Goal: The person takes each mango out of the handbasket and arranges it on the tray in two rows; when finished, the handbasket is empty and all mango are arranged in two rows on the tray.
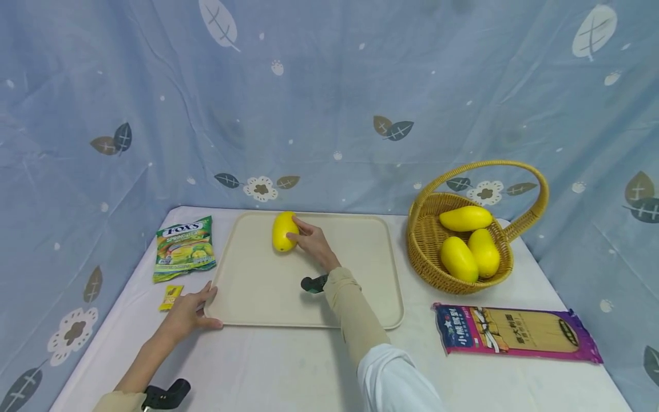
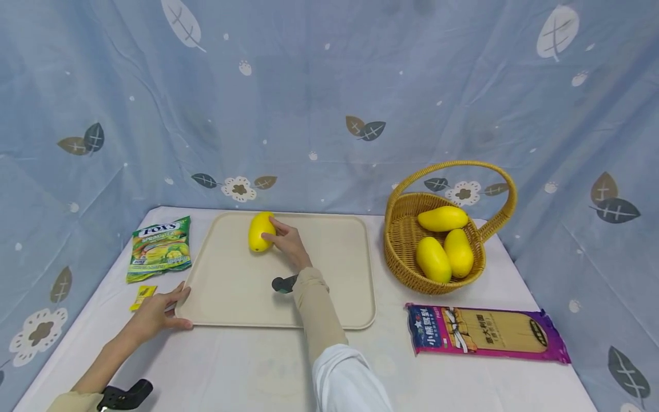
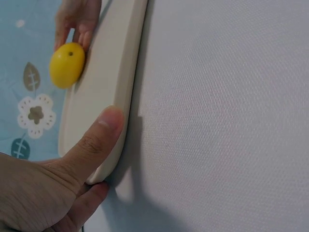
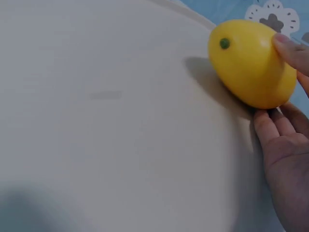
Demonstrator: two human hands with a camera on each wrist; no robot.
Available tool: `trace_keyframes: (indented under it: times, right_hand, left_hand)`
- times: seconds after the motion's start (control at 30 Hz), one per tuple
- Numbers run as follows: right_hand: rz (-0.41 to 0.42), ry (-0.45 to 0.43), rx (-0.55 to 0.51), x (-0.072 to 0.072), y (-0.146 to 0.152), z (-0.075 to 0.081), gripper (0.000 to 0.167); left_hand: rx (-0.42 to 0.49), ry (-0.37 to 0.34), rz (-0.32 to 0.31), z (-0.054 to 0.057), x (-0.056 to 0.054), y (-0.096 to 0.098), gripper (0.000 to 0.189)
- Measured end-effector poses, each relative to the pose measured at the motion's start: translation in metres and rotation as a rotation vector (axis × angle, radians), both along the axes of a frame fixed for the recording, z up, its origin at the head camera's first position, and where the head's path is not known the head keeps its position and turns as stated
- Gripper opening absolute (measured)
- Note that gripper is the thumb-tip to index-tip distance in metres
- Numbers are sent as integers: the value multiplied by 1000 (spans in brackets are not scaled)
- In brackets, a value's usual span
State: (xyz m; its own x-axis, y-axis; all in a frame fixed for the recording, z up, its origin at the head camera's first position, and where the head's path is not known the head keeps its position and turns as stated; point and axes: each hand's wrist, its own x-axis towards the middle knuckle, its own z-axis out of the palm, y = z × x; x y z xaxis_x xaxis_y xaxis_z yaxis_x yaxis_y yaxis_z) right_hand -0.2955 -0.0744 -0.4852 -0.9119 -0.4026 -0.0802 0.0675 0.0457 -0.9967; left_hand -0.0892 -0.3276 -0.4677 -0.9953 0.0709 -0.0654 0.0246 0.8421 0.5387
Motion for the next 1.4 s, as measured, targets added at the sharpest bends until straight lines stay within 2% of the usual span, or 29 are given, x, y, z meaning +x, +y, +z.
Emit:
trace_keyframes:
  times: [0.27, 0.43, 0.67, 0.83, 1.03, 1.23, 1.4]
  right_hand:
    - [-31, -2, -43, 2, -3, -2, 58]
    - [-58, -3, -67, 3, -3, -3, 59]
    - [-20, 33, -58, 5, 17, 1, 56]
    - [48, 86, -49, 2, 42, 12, 52]
    - [171, 83, -104, 7, 81, 28, 51]
    - [255, 101, -80, 26, 134, 44, 49]
    - [289, 132, 9, 47, 184, 59, 47]
  left_hand:
    - [-18, -24, 14, -1, 0, 0, 92]
    - [-20, 4, 7, -2, 0, 1, 92]
    - [-4, -1, -1, -4, -2, 4, 93]
    - [-2, 4, 0, -2, -1, 2, 93]
    - [-22, 9, -7, -2, -1, -1, 94]
    - [-40, 12, -21, -2, -2, -1, 94]
    - [-42, 14, -22, -1, -1, -1, 94]
